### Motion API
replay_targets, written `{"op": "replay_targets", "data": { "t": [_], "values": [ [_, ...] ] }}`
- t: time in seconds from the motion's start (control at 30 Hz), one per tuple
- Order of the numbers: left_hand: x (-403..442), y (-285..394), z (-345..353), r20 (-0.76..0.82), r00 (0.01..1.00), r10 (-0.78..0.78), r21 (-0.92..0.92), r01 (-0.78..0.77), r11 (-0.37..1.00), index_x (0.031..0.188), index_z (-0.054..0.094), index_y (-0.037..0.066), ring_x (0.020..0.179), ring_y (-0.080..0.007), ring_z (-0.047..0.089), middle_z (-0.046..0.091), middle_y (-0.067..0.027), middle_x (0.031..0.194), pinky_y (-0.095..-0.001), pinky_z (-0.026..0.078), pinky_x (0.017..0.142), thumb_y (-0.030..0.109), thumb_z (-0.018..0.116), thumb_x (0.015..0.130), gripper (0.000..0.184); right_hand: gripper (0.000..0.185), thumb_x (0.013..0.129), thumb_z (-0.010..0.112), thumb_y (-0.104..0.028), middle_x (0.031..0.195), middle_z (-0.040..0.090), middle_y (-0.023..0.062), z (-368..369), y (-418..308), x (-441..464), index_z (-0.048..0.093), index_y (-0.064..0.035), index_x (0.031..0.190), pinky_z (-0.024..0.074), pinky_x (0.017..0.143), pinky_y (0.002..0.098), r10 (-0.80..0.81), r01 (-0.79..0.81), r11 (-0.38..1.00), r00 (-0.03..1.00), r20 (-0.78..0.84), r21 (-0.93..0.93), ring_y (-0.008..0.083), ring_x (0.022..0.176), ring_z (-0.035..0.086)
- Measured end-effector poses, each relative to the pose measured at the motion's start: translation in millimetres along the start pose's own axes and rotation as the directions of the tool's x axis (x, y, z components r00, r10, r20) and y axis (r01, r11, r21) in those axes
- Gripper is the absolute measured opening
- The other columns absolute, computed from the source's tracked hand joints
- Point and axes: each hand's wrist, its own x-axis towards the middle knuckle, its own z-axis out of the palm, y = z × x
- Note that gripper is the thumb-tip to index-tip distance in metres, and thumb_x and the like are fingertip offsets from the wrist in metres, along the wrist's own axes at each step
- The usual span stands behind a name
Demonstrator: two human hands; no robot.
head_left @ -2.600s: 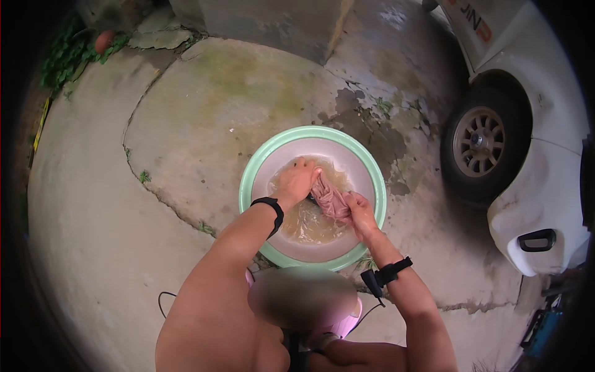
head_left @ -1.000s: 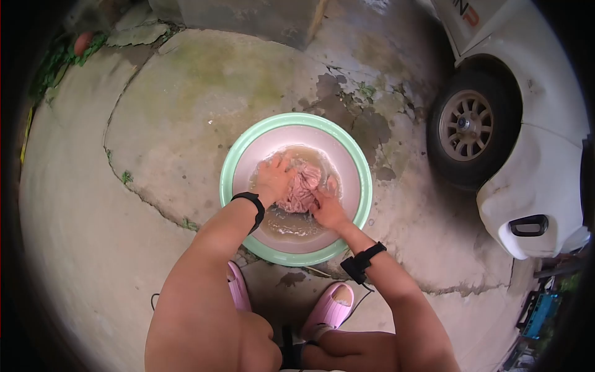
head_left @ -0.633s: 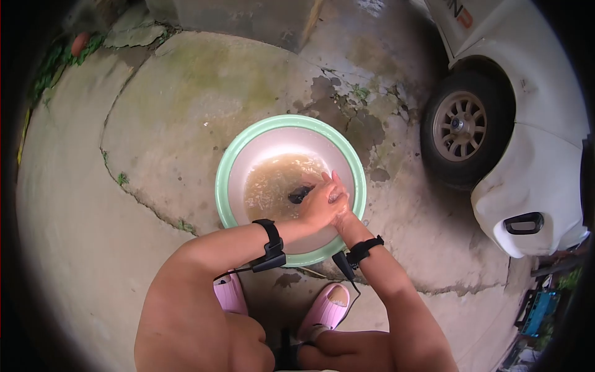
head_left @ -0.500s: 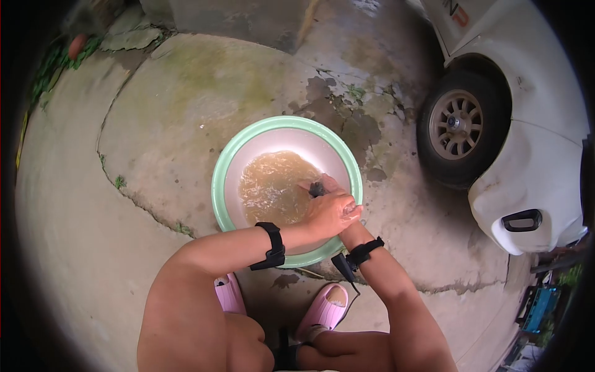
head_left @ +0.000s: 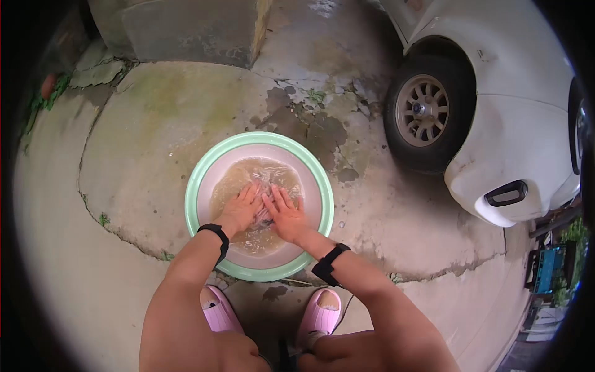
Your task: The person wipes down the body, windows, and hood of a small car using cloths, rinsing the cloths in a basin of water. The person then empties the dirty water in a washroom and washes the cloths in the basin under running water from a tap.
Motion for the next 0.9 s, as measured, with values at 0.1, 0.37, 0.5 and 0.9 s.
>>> {"op": "replay_targets", "data": {
  "t": [0.1, 0.37, 0.5, 0.9],
  "values": [
    [7.4, -3.0, -48.2, 0.193, 0.957, -0.219, -0.081, 0.237, 0.968, 0.134, 0.046, 0.014, 0.139, -0.0331, 0.021, 0.010, -0.0159, 0.154, -0.0473, 0.021, 0.111, 0.022, 0.062, 0.079, 0.058, 0.061, 0.080, 0.065, -0.023, 0.133, 0.044, 0.0121, 12.3, -1.4, 11.6, 0.040, -0.0150, 0.134, 0.0317, 0.101, 0.0571, 0.209, -0.198, 0.978, 0.908, 0.363, -0.069, 0.0317, 0.122, 0.045],
    [24.7, 17.4, -45.1, 0.129, 0.987, 0.095, -0.548, -0.009, 0.837, 0.128, 0.053, 0.015, 0.141, -0.0373, 0.014, 0.023, -0.0177, 0.151, -0.0518, 0.007, 0.113, 0.033, 0.081, 0.056, 0.079, 0.022, 0.077, 0.068, -0.023, 0.082, 0.061, 0.0172, -36.1, 25.0, 26.8, 0.056, -0.0057, 0.086, 0.0477, 0.074, 0.0411, 0.179, -0.358, 0.721, 0.924, 0.339, 0.594, 0.0328, 0.082, 0.062],
    [37.2, 0.3, -57.2, -0.023, 0.996, 0.089, -0.630, -0.083, 0.772, 0.125, 0.053, 0.014, 0.139, -0.0389, 0.016, 0.028, -0.0198, 0.148, -0.0470, 0.020, 0.112, 0.020, 0.082, 0.062, 0.069, 0.033, 0.075, 0.073, -0.025, 0.074, 0.059, 0.0175, -103.1, 26.2, 34.3, 0.049, -0.0044, 0.082, 0.0436, 0.066, 0.0435, 0.092, -0.208, 0.630, 0.977, 0.194, 0.748, 0.0326, 0.075, 0.061],
    [30.6, 10.2, -148.5, -0.010, 1.000, 0.014, -0.861, -0.016, 0.509, 0.093, 0.046, 0.007, 0.085, -0.0107, 0.052, 0.051, -0.0033, 0.086, -0.0261, 0.044, 0.072, 0.002, 0.062, 0.076, 0.024, 0.057, 0.074, 0.073, -0.035, 0.096, 0.065, 0.0208, -96.8, 45.8, 16.4, 0.053, -0.0047, 0.118, 0.0476, 0.081, 0.0443, 0.227, -0.352, 0.820, 0.924, 0.308, 0.452, 0.0359, 0.096, 0.062]
  ]
}}
